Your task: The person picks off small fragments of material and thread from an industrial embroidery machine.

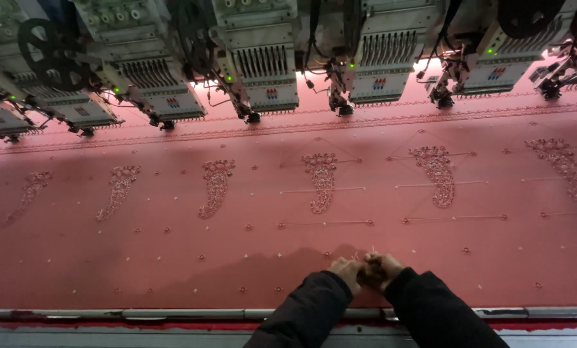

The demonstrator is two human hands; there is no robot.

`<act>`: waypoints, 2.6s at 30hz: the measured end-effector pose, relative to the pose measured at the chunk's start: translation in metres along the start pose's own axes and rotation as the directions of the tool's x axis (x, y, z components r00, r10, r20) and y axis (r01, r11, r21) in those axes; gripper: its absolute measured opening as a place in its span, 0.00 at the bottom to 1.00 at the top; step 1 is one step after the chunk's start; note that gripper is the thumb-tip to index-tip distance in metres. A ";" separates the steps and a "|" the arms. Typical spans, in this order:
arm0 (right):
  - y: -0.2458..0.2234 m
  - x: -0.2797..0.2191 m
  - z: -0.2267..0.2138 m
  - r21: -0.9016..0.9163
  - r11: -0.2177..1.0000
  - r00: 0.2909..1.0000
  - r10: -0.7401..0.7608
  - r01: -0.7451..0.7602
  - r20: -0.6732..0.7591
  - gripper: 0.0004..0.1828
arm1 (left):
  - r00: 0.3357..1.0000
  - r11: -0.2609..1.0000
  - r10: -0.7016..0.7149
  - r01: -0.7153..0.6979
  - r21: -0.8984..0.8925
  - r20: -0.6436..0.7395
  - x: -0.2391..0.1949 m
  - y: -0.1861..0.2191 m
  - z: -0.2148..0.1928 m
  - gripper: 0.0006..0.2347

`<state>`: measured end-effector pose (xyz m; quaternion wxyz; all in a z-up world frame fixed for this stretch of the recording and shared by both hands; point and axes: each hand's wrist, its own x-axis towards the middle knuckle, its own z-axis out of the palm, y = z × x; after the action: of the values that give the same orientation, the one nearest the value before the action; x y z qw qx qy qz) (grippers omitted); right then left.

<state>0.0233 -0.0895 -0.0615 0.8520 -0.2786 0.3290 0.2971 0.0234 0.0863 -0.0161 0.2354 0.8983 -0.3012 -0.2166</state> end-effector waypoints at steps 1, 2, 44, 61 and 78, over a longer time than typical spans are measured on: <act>-0.002 0.004 -0.003 -0.002 1.000 1.000 -0.002 0.002 -0.003 0.13 | 1.000 1.000 0.003 -0.003 -0.003 -0.001 -0.001 -0.012 -0.003 0.13; -0.002 0.009 -0.006 -0.102 0.995 1.000 -0.010 0.007 -0.026 0.13 | 0.986 0.991 0.086 -0.100 -0.090 -0.144 -0.002 -0.024 -0.004 0.10; 0.068 0.143 0.080 -0.624 -0.780 0.819 -0.331 0.042 0.469 0.14 | 0.930 0.957 0.283 -0.257 0.133 -0.233 -0.030 -0.195 -0.062 0.16; -0.019 0.027 0.048 0.030 0.943 0.920 -0.317 0.332 -0.231 0.25 | 0.979 0.972 -0.104 0.137 0.191 -0.174 0.098 -0.104 -0.062 0.21; -0.032 0.089 0.067 0.078 0.906 0.851 -0.359 0.417 -0.385 0.15 | 0.982 0.975 -0.143 0.162 0.155 -0.126 0.178 -0.143 -0.013 0.14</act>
<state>0.1264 -0.0370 -0.0750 0.8384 -0.3208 0.4392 0.0351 0.2225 0.0764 -0.1285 0.1599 0.9460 -0.2343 -0.1568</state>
